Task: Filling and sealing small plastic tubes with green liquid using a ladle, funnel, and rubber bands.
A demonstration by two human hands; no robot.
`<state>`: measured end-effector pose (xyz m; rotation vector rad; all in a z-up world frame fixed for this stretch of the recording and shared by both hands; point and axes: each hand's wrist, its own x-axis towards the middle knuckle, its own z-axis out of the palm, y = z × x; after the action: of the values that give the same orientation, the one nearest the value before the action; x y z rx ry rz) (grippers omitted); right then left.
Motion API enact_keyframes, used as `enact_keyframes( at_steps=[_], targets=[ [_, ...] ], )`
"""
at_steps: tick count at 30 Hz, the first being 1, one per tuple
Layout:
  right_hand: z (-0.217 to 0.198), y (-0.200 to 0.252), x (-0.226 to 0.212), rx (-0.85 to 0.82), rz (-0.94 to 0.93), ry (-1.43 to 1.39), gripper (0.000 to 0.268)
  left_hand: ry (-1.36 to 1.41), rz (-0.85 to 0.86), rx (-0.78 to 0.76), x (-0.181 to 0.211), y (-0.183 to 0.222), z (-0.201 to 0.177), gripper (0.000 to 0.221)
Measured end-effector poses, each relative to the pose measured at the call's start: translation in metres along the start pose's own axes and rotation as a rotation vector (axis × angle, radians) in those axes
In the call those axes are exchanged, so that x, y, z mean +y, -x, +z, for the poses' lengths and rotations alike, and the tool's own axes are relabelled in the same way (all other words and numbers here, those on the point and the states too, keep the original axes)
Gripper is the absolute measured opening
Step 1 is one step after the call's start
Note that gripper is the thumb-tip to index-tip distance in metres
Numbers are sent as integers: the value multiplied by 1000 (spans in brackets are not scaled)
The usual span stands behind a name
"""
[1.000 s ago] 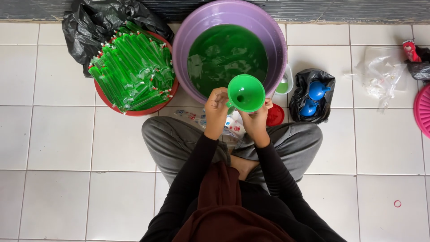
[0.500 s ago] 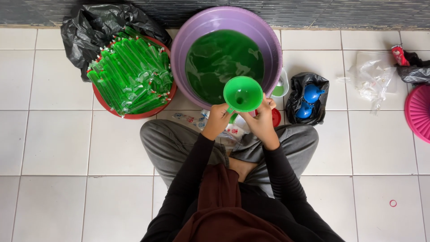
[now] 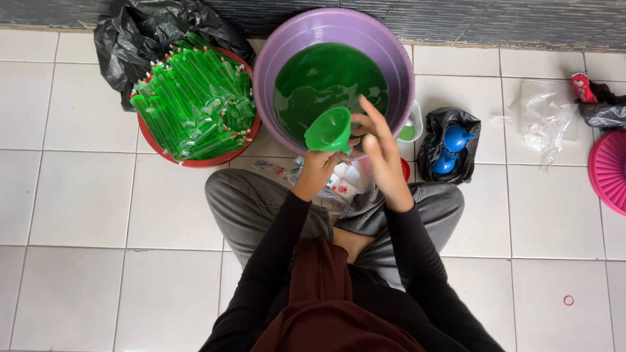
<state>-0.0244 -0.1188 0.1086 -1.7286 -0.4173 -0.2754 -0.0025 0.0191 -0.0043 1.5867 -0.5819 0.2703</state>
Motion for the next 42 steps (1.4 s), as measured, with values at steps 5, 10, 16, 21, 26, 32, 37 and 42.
enact_keyframes(
  at_steps=[5,10,16,21,26,32,37,42],
  targets=[
    [16,-20,39,-101,-24,258,34,-31,-45,31,-42,26,-2,18],
    [13,-23,67,-112,-250,208,33,117,-144,40,-46,43,-16,17],
    [-5,-9,44,-104,-250,332,30,213,-195,21,-161,89,-12,24],
    [-15,-4,41,-91,-208,281,30,254,-148,-41,-94,53,-4,34],
    [-36,18,84,45,-184,79,50,163,-133,-80,-99,63,4,33],
    [-52,170,379,483,411,1366,59,174,-164,-133,-108,74,12,34],
    [-36,168,382,291,940,936,49,172,-196,-138,-117,86,12,35],
    [-40,160,357,588,810,727,29,144,-206,-137,-123,98,6,35]
  ],
)
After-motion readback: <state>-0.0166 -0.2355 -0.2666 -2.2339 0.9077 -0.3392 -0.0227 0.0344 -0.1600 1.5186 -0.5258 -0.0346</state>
